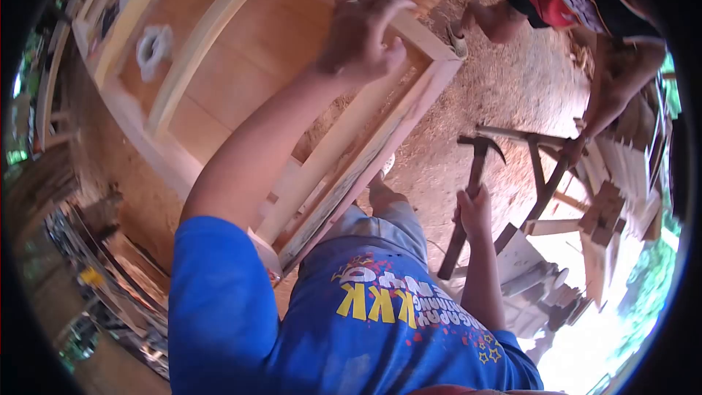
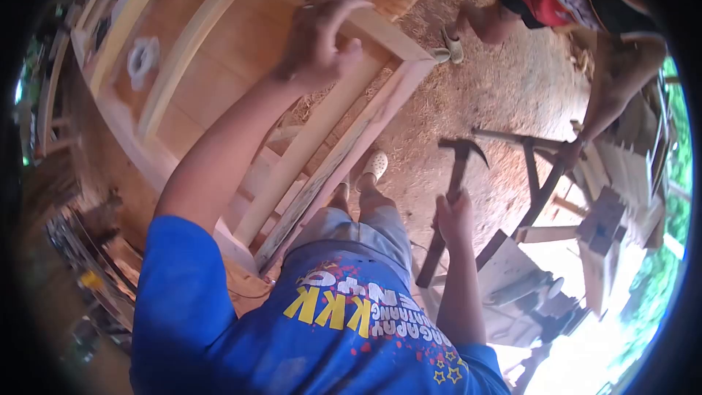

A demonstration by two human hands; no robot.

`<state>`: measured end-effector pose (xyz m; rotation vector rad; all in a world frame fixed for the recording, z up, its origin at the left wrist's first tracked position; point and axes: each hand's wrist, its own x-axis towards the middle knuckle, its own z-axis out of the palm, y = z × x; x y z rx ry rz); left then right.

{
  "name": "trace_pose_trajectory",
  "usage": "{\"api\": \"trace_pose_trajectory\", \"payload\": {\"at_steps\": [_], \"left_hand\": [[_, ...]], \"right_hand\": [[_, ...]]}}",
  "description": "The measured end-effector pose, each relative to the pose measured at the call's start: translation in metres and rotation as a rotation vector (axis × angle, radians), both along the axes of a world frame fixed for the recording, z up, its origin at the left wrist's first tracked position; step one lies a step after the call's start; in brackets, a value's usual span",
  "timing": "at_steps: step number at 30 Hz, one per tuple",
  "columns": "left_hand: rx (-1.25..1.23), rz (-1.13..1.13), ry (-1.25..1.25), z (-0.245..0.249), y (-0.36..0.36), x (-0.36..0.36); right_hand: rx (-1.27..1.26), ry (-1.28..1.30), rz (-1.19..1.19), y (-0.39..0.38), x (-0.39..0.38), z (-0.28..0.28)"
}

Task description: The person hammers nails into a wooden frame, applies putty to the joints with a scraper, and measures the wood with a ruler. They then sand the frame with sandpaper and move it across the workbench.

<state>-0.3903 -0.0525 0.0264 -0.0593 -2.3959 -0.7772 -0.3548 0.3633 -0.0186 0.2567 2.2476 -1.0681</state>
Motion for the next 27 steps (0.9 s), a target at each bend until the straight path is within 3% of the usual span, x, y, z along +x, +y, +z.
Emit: {"api": "trace_pose_trajectory", "payload": {"at_steps": [1, 4, 7, 11, 14, 17, 18, 19, 21, 27], "left_hand": [[0.059, 0.088, 0.059, 0.006, -0.006, 0.023], [0.426, 0.106, -0.443, 0.011, 0.003, 0.123], [0.368, 0.152, -0.655, 0.010, 0.036, 0.218], [0.429, 0.315, -0.845, -0.016, 0.063, 0.298], [0.564, 0.374, -0.911, 0.003, 0.055, 0.315], [0.721, 0.517, -0.548, 0.024, 0.033, 0.334], [0.771, 0.590, -0.437, 0.025, 0.025, 0.344], [0.504, 0.698, -0.309, 0.021, 0.014, 0.351], [0.218, 0.811, -0.190, 0.000, -0.005, 0.372], [0.036, 0.789, -0.237, -0.043, -0.014, 0.383]], "right_hand": [[0.090, -0.035, 0.006, 0.015, 0.005, -0.001], [0.259, -0.124, -0.018, 0.052, 0.032, -0.011], [0.380, -0.234, 0.031, 0.078, 0.056, -0.028], [0.489, -0.295, 0.290, 0.076, 0.073, -0.033], [0.636, -0.172, 0.670, 0.097, 0.066, -0.060], [0.690, -0.094, 0.881, 0.099, 0.051, -0.071], [0.635, -0.153, 0.788, 0.068, 0.051, -0.046], [0.637, -0.178, 0.711, 0.046, 0.055, -0.032], [0.672, -0.228, 0.685, 0.031, 0.054, -0.026], [0.723, -0.255, 0.681, 0.028, 0.041, -0.028]]}}
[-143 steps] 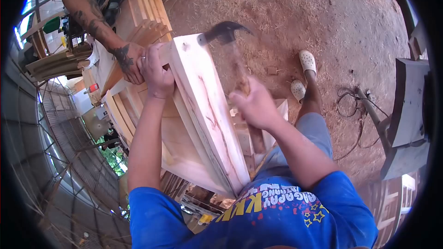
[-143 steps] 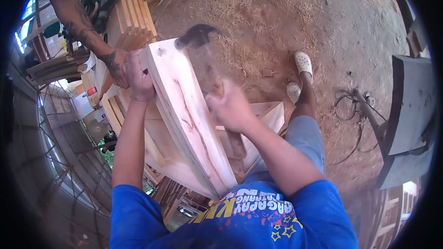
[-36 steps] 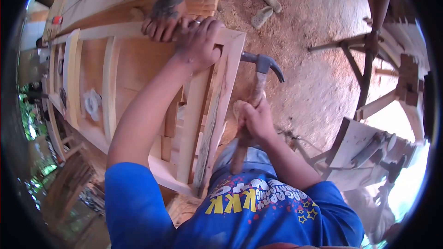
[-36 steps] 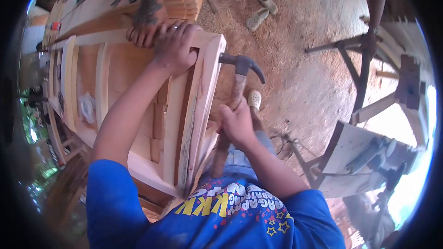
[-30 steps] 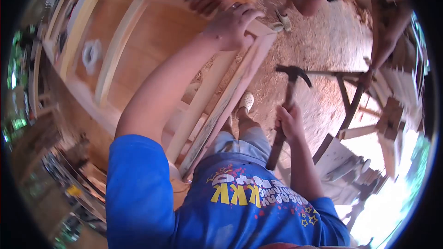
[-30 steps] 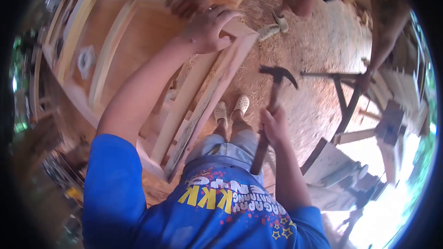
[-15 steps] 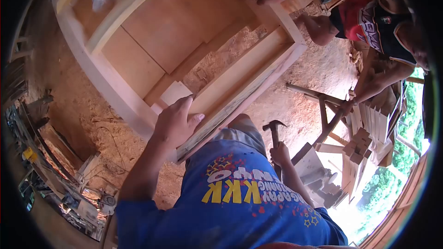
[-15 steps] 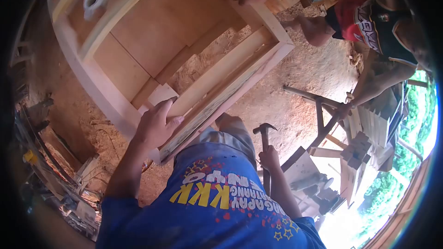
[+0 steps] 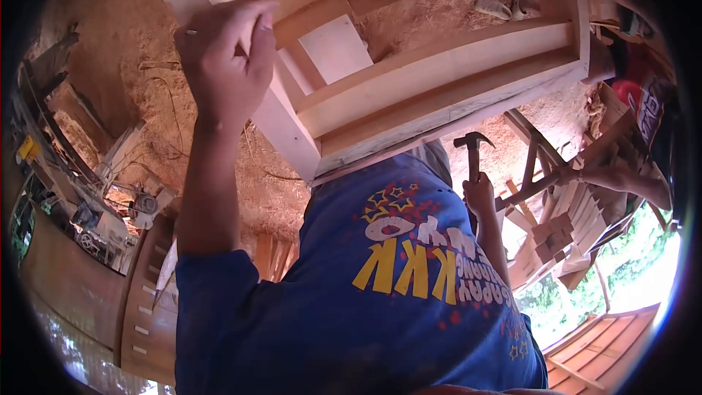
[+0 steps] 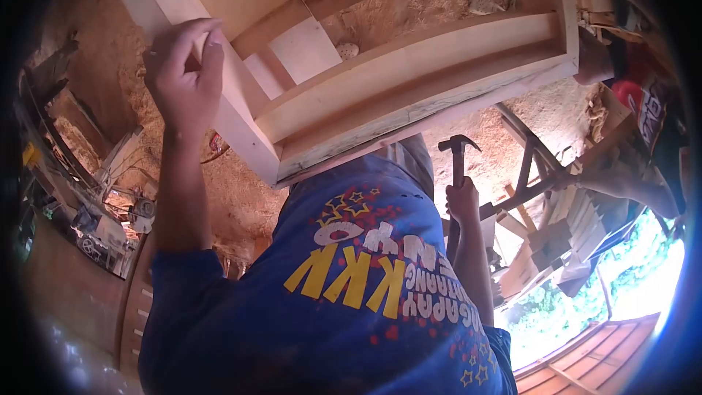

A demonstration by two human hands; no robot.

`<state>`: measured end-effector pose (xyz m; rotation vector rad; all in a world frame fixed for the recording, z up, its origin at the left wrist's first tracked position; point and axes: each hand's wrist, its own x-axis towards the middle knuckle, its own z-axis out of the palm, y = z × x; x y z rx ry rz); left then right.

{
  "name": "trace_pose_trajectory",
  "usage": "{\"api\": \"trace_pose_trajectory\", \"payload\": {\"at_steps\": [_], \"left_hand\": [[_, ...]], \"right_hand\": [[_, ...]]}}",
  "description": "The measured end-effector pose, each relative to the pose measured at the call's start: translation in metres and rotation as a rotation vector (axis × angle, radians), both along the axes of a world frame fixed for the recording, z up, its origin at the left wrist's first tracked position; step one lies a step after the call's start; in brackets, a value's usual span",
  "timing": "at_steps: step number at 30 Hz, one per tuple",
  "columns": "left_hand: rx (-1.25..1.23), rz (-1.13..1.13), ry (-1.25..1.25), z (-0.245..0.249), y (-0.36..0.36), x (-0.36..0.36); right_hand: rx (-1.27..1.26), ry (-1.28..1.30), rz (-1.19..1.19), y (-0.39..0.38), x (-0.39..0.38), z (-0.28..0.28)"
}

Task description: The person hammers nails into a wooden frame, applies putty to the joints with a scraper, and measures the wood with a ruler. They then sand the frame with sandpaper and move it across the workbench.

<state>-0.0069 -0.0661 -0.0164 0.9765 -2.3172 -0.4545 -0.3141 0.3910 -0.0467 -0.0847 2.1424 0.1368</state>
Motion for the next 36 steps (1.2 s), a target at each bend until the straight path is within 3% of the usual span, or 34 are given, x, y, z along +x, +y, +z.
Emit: {"api": "trace_pose_trajectory", "payload": {"at_steps": [5, 7, 9, 11, 13, 17, 21, 22, 24, 25, 26, 28, 31, 32, 33, 34, 35, 36], "left_hand": [[0.097, 0.092, 0.024, 0.003, 0.003, -0.003], [0.318, 0.167, 0.041, -0.002, 0.014, 0.002], [0.208, 0.124, -0.032, 0.006, 0.006, -0.001], [0.065, 0.069, -0.066, 0.018, 0.001, -0.007], [0.082, 0.068, -0.060, 0.023, 0.003, -0.008], [0.122, 0.080, 0.134, 0.042, -0.043, -0.021], [0.142, 0.141, 0.388, 0.086, -0.149, -0.070], [0.090, 0.136, 0.333, 0.081, -0.186, -0.084], [-0.039, 0.144, 0.230, 0.045, -0.274, -0.111], [-0.001, 0.117, -0.034, 0.040, -0.310, -0.122], [0.051, 0.098, -0.302, 0.034, -0.339, -0.132], [0.148, 0.140, -0.342, 0.002, -0.378, -0.139], [0.194, 0.141, -0.460, 0.009, -0.388, -0.154], [0.198, 0.125, -0.480, -0.033, -0.420, -0.143], [0.201, 0.108, -0.501, -0.073, -0.451, -0.133], [0.134, 0.072, -0.458, -0.046, -0.425, -0.135], [0.135, 0.068, -0.477, -0.082, -0.449, -0.139], [0.051, -0.003, -0.548, -0.051, -0.434, -0.136]], "right_hand": [[-0.010, -0.015, 0.076, -0.016, 0.000, 0.008], [0.012, 0.028, 0.300, 0.005, -0.007, -0.012], [-0.003, 0.103, 0.596, 0.019, -0.012, -0.030], [-0.093, 0.053, 0.232, -0.011, -0.016, -0.014], [-0.116, 0.046, 0.111, -0.042, -0.013, 0.004], [-0.138, 0.085, 0.106, -0.056, -0.014, 0.008], [-0.149, 0.107, 0.151, -0.047, -0.022, 0.011], [-0.133, 0.218, 0.351, -0.008, -0.031, -0.027], [-0.059, 0.121, 0.253, 0.000, -0.038, -0.031], [-0.047, 0.143, 0.260, 0.003, -0.038, -0.033], [-0.095, 0.131, 0.435, 0.022, -0.042, -0.051], [-0.064, 0.140, 0.181, -0.005, -0.027, -0.011], [-0.134, 0.143, 0.191, 0.007, -0.019, -0.015], [-0.085, 0.175, 0.218, 0.020, -0.011, -0.024], [-0.132, 0.065, 0.481, 0.054, -0.012, -0.051], [-0.207, -0.021, 0.736, 0.088, -0.016, -0.081], [-0.018, 0.095, 0.089, 0.040, 0.000, -0.043], [0.021, -0.010, 0.069, 0.051, -0.005, -0.057]]}}
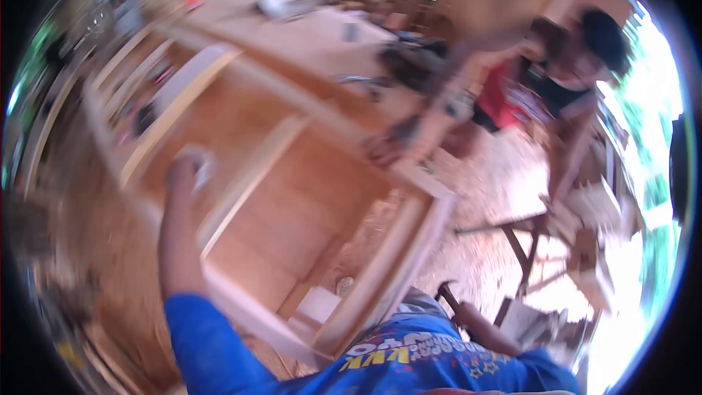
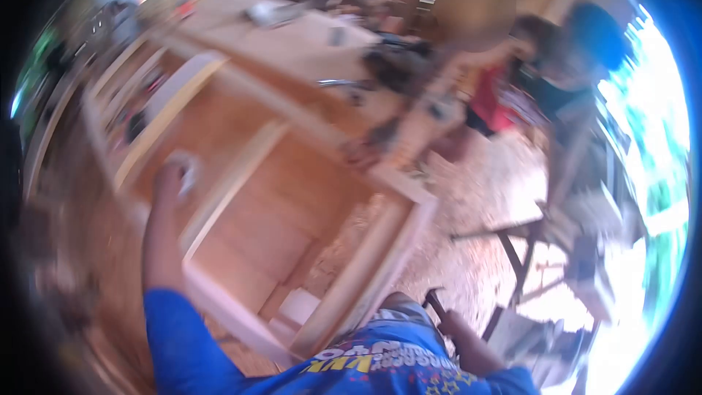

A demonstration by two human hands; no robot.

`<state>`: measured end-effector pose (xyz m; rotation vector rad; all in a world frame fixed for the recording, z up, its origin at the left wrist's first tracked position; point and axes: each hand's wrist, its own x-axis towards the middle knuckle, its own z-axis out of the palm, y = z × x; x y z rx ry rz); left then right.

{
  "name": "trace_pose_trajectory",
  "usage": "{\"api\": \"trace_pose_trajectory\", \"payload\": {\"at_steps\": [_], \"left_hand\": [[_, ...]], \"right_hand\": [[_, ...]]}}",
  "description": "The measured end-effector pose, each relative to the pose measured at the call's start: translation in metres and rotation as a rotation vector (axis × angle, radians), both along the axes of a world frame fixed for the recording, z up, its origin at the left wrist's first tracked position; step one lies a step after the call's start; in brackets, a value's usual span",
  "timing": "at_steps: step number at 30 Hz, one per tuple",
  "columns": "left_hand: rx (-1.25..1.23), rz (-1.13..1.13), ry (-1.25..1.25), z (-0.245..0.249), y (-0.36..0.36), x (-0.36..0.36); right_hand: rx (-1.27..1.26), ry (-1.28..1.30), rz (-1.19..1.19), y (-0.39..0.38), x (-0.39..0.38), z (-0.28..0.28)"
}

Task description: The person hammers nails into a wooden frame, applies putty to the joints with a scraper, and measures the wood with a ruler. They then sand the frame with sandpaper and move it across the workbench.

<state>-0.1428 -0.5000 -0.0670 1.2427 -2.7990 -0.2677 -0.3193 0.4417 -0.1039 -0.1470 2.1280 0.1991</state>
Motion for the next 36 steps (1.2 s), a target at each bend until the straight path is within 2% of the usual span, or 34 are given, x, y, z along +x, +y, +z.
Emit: {"api": "trace_pose_trajectory", "payload": {"at_steps": [1, 2, 3, 5, 8, 11, 14, 17, 20, 23, 26, 27, 29, 30, 32, 33, 34, 36], "left_hand": [[-0.092, -0.077, 0.043, 0.020, 0.018, 0.002], [-0.120, -0.189, 0.065, 0.038, 0.031, 0.004], [-0.115, -0.110, 0.065, 0.055, 0.045, 0.000], [-0.039, -0.029, 0.119, 0.052, 0.041, 0.005], [-0.127, -0.034, 0.084, 0.061, 0.053, 0.003], [-0.092, -0.015, -0.004, 0.065, 0.053, 0.002], [-0.088, 0.009, 0.102, 0.066, 0.057, -0.004], [0.178, 0.030, 0.402, 0.043, 0.032, 0.009], [-0.212, -0.109, 0.217, 0.063, 0.055, 0.016], [-0.263, 0.057, 0.132, 0.063, 0.053, 0.014], [-0.028, 0.233, 0.350, 0.052, 0.025, 0.026], [0.019, 0.280, 0.402, 0.060, 0.028, 0.026], [0.025, 0.340, 0.433, 0.120, 0.082, 0.017], [0.020, 0.260, 0.490, 0.117, 0.084, 0.019], [0.007, 0.099, 0.593, 0.109, 0.092, 0.028], [0.032, -0.013, 0.705, 0.117, 0.126, 0.019], [0.058, -0.127, 0.812, 0.130, 0.181, 0.006], [0.403, -0.245, 0.638, 0.132, 0.247, 0.001]], "right_hand": [[-0.031, 0.037, 0.121, -0.010, 0.004, 0.013], [-0.023, 0.055, -0.009, -0.016, 0.008, 0.020], [-0.047, 0.057, -0.051, -0.040, 0.013, 0.048], [-0.058, 0.078, -0.068, -0.034, 0.017, 0.043], [-0.087, 0.107, -0.103, -0.039, 0.012, 0.046], [-0.108, 0.120, -0.147, -0.043, 0.012, 0.048], [-0.114, 0.148, -0.176, -0.045, 0.012, 0.055], [-0.110, 0.161, -0.175, -0.040, 0.019, 0.055], [-0.108, 0.146, -0.126, -0.032, 0.023, 0.052], [-0.135, 0.125, -0.050, -0.008, 0.024, 0.031], [-0.148, 0.107, -0.078, 0.002, 0.027, 0.025], [-0.146, 0.100, -0.106, -0.001, 0.028, 0.033], [-0.119, 0.062, -0.264, -0.016, 0.022, 0.053], [-0.107, 0.040, -0.343, -0.027, 0.020, 0.064], [-0.306, 0.205, -0.447, -0.049, 0.023, 0.086], [-0.404, 0.285, -0.498, -0.060, 0.025, 0.097], [-0.516, 0.300, -0.475, -0.070, 0.022, 0.108], [-0.842, 0.553, -0.235, -0.080, 0.018, 0.106]]}}
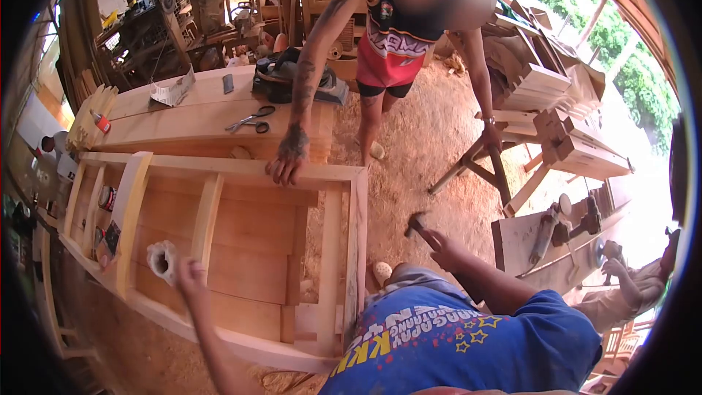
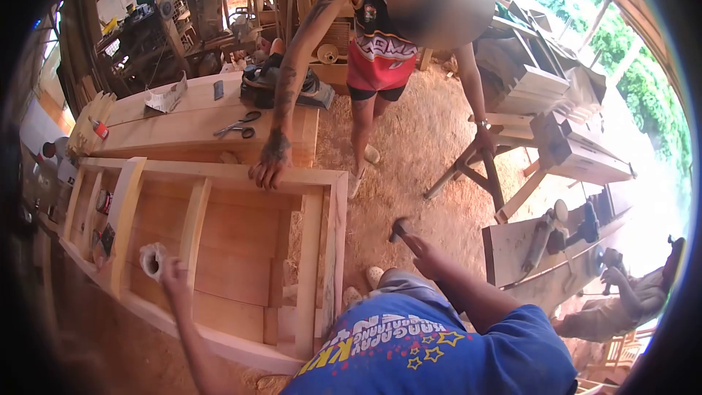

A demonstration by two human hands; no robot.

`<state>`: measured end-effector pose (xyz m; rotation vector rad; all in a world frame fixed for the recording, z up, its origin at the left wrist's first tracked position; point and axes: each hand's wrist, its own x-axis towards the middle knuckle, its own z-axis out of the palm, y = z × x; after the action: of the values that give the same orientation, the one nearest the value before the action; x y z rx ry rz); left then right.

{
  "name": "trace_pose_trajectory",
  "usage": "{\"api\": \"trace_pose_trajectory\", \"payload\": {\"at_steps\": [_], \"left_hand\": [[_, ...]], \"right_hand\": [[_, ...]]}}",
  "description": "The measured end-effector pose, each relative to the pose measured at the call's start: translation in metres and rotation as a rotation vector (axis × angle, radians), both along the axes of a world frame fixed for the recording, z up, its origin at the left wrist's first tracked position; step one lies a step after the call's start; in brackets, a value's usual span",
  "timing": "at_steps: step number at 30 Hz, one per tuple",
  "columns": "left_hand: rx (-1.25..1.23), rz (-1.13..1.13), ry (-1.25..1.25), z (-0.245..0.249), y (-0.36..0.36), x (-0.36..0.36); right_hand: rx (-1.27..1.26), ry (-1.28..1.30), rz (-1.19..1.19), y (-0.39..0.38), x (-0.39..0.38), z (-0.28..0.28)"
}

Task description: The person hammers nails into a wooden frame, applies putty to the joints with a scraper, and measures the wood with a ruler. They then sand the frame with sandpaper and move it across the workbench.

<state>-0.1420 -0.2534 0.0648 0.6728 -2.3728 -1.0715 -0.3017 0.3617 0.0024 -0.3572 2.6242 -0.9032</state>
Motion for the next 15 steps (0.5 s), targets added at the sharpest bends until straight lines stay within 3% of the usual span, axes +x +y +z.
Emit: {"api": "trace_pose_trajectory", "payload": {"at_steps": [1, 3, 4, 5, 6, 7, 10, 15], "left_hand": [[0.168, -0.068, 0.002, -0.011, 0.041, -0.006], [0.394, -0.287, 0.008, -0.019, 0.133, -0.019], [0.301, -0.383, -0.093, -0.024, 0.170, -0.023], [0.465, -0.452, -0.105, -0.006, 0.214, -0.027], [0.264, -0.542, -0.064, -0.006, 0.243, -0.032], [0.353, -0.601, -0.109, 0.011, 0.270, -0.036], [0.466, -0.731, -0.118, 0.025, 0.309, -0.040], [0.548, -0.783, -0.129, 0.032, 0.316, -0.030]], "right_hand": [[-0.081, 0.189, 0.097, -0.005, -0.002, -0.001], [-0.086, -0.087, 0.025, -0.038, -0.006, 0.062], [-0.092, -0.224, -0.009, -0.057, -0.009, 0.099], [-0.109, -0.181, 0.057, -0.069, -0.007, 0.126], [-0.123, -0.132, 0.123, -0.078, -0.005, 0.150], [-0.133, -0.080, 0.188, -0.084, -0.003, 0.162], [-0.266, 0.188, 0.400, -0.093, 0.006, 0.160], [-0.420, 0.036, 0.575, -0.089, 0.023, 0.139]]}}
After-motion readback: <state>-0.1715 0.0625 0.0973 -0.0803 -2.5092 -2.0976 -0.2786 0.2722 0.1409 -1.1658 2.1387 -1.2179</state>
